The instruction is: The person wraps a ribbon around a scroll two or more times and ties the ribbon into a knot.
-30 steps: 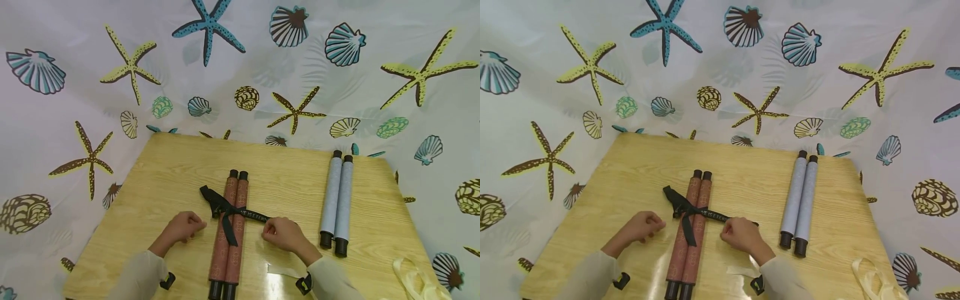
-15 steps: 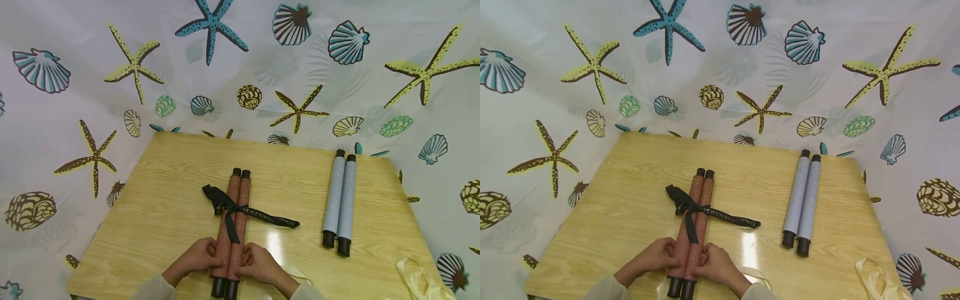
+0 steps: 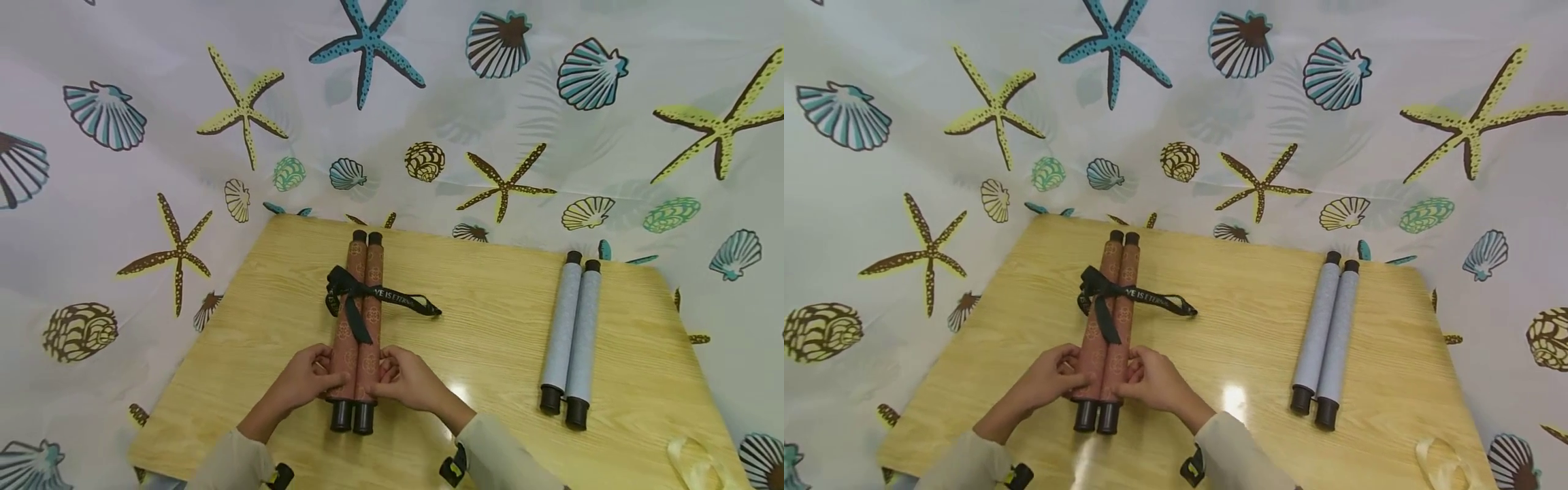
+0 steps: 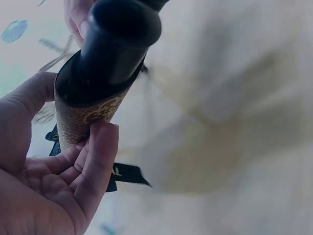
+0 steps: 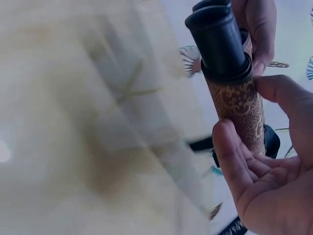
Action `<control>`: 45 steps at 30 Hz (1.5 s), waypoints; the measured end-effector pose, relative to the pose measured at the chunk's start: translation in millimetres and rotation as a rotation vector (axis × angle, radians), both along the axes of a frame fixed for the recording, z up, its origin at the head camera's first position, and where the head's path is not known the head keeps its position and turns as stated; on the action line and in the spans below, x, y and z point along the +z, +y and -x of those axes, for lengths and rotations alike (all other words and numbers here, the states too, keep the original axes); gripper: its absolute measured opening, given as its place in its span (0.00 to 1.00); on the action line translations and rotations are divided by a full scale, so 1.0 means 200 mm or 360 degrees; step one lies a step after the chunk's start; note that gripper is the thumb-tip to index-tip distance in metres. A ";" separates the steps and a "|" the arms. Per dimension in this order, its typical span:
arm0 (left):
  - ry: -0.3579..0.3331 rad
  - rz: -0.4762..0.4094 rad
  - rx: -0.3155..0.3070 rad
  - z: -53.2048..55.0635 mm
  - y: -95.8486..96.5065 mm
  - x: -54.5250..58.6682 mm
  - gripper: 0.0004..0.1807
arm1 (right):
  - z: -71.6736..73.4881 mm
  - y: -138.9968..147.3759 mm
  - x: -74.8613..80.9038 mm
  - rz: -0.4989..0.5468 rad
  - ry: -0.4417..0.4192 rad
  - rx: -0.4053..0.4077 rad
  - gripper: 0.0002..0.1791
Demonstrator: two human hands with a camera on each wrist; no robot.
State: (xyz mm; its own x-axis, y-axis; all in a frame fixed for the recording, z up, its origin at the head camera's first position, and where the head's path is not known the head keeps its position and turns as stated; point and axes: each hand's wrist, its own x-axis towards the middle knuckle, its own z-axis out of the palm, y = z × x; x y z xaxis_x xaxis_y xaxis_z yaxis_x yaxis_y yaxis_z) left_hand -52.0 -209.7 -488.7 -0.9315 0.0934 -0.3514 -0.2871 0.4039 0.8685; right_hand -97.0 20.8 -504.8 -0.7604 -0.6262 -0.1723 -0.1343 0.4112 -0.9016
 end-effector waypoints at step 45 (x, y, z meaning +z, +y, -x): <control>-0.0147 0.0237 0.0455 0.48 -0.51 -0.23 0.27 | 0.46 -0.74 -0.25 0.0063 -0.0157 -0.0009 0.31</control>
State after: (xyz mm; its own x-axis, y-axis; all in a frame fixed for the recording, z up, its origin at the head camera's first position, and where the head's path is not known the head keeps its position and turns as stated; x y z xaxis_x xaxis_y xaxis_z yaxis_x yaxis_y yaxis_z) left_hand -147.4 -311.6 -534.1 -0.8763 -0.2257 -0.4256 -0.4818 0.4161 0.7712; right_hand -189.4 -128.0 -555.0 -0.7445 -0.6298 -0.2214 -0.0421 0.3753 -0.9260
